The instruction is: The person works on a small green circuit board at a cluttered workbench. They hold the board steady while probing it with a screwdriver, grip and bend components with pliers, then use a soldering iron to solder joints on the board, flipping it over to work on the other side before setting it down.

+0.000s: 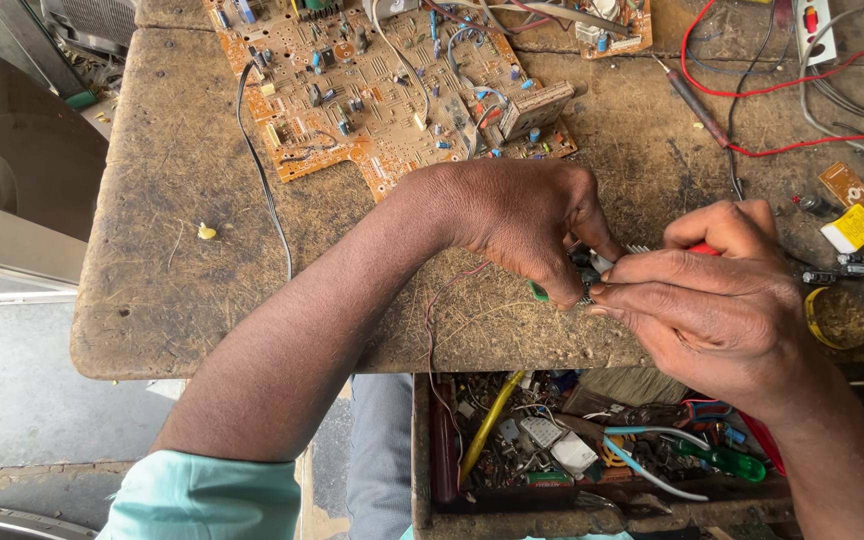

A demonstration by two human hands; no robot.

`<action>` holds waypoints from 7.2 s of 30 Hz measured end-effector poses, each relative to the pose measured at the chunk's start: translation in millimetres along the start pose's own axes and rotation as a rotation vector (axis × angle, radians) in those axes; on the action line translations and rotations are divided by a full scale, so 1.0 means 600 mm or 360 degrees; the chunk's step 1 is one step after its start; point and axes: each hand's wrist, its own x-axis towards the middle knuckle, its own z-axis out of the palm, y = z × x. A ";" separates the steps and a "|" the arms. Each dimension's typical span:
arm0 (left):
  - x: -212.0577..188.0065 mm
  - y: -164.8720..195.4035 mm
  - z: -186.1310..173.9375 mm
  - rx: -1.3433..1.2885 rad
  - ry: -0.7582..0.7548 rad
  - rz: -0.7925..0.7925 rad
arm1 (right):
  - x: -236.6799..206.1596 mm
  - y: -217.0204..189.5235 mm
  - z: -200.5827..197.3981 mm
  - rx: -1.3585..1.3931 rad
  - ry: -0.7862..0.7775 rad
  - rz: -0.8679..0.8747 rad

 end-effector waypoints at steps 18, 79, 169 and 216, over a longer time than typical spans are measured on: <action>0.004 -0.011 0.003 -0.0014 0.0016 0.0046 | -0.006 0.004 0.001 0.0044 0.0020 -0.0035; 0.001 0.001 0.002 0.0106 0.0056 0.0092 | -0.011 -0.016 0.011 -0.0073 0.0103 -0.0036; 0.004 -0.001 0.002 -0.0011 0.0036 -0.0013 | -0.096 -0.011 0.026 -0.0240 0.0495 0.0523; 0.018 0.001 0.011 0.0156 0.0065 0.0179 | -0.273 -0.089 0.028 -0.0322 -0.0853 0.0753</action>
